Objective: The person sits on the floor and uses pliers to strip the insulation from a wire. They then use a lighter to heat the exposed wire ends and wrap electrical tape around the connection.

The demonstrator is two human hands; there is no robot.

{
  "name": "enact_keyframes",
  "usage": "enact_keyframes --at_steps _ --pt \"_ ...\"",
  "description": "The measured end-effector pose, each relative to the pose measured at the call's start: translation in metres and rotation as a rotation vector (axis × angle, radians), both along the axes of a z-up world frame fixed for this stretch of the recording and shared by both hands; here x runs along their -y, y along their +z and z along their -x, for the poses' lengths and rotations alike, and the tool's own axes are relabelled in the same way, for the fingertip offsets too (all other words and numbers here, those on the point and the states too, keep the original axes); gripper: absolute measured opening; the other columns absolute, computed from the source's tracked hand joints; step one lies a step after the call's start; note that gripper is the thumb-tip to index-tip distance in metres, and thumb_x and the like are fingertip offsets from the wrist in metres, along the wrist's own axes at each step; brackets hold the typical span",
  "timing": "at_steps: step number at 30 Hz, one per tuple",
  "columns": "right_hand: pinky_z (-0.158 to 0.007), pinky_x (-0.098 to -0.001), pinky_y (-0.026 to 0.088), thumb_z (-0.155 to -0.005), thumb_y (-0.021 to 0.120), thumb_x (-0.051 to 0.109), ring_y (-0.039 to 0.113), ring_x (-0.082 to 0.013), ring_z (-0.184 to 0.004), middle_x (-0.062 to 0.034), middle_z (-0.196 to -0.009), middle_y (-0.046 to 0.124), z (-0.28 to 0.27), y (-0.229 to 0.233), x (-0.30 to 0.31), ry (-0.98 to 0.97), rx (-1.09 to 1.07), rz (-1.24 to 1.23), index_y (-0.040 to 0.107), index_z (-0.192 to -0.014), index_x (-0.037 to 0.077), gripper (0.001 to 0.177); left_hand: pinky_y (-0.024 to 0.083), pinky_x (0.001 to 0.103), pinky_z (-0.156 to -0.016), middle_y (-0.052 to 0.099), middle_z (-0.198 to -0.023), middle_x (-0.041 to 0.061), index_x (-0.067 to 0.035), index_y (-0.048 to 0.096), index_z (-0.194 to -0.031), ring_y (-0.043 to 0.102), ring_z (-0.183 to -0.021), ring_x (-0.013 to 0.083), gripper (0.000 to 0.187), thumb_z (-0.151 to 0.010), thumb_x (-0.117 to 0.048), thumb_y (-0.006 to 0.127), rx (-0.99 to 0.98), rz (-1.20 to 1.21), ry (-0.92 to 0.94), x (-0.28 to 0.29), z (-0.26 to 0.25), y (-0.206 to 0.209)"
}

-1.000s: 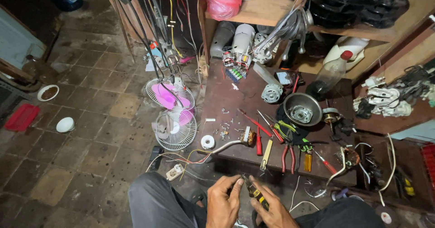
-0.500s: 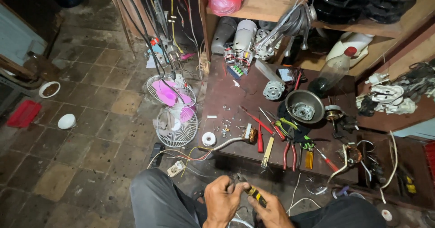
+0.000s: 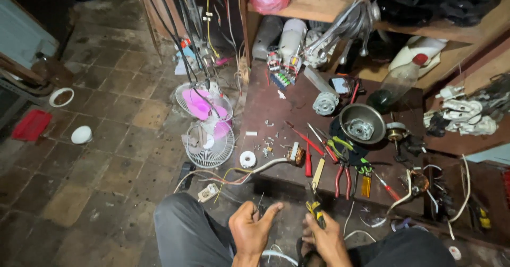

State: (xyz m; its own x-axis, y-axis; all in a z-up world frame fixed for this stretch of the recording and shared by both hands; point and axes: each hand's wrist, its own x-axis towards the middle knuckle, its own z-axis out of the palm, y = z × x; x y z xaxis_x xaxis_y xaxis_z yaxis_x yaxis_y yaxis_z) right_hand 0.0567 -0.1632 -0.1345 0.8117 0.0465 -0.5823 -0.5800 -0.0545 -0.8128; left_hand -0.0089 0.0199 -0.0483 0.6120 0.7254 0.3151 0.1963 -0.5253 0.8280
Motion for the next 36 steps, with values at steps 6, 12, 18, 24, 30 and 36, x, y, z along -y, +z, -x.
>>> enact_keyframes --at_steps 6,12,18,24,30,36 --pt "-0.105 -0.0309 0.044 -0.087 0.063 0.044 0.06 -0.0157 -0.13 0.0036 -0.14 0.068 -0.021 0.039 0.018 0.587 -0.072 0.489 0.062 -0.141 0.025 0.058 0.021 0.032 -0.047 0.027 -0.057 -0.005 -0.016 0.025 -0.06 0.021 -0.057 0.0104 0.079 -0.067 -0.038 0.101 -0.011 0.025 -0.114 0.01 0.004 0.007" --pt "-0.113 -0.0238 0.034 -0.084 0.069 0.037 0.044 -0.0056 -0.14 0.0034 -0.153 0.052 -0.01 0.05 0.024 0.588 0.177 0.121 0.053 -0.147 0.018 0.067 0.035 0.036 -0.054 0.043 -0.06 0.002 -0.012 0.041 -0.064 0.043 -0.057 0.0187 0.047 -0.092 -0.038 0.067 -0.011 0.018 -0.295 0.012 0.006 0.041" --pt "-0.117 -0.0285 0.037 -0.086 0.066 0.04 0.044 -0.0101 -0.144 0.0022 -0.155 0.051 -0.008 0.089 0.014 0.656 0.207 0.112 0.051 -0.147 0.02 0.066 0.038 0.039 -0.056 0.046 -0.071 0.004 -0.011 0.056 -0.079 0.05 -0.059 0.024 0.027 -0.101 -0.026 0.051 -0.122 0.009 -0.438 0.01 0.007 0.04" --pt "-0.116 -0.0272 0.034 -0.09 0.064 0.034 0.049 -0.0102 -0.14 0.001 -0.151 0.056 -0.01 0.084 0.018 0.666 0.345 0.18 0.053 -0.145 0.017 0.059 0.044 0.038 -0.053 0.059 -0.074 0.001 -0.015 0.068 -0.099 0.063 -0.063 0.0242 0.022 -0.101 -0.03 0.052 -0.193 -0.048 -0.457 0.007 0.005 0.04" --pt "-0.12 -0.0331 0.033 -0.091 0.062 0.032 0.043 -0.0173 -0.145 -0.0028 -0.155 0.048 -0.006 0.104 0.011 0.735 0.346 0.146 0.045 -0.149 0.021 0.061 0.046 0.038 -0.06 0.071 -0.082 0.004 -0.019 0.064 -0.1 0.068 -0.074 0.0304 0.025 -0.101 -0.037 0.047 -0.348 0.09 -0.537 0.006 0.004 0.052" --pt "-0.117 -0.0309 0.036 -0.092 0.064 0.023 0.047 -0.0176 -0.142 -0.0035 -0.153 0.051 -0.005 0.105 0.012 0.751 0.44 0.184 0.047 -0.148 0.022 0.058 0.039 0.043 -0.057 0.058 -0.068 0.004 -0.017 0.043 -0.08 0.059 -0.068 0.037 0.033 -0.105 -0.037 0.046 -0.459 -0.003 -0.631 0.002 0.008 0.033"
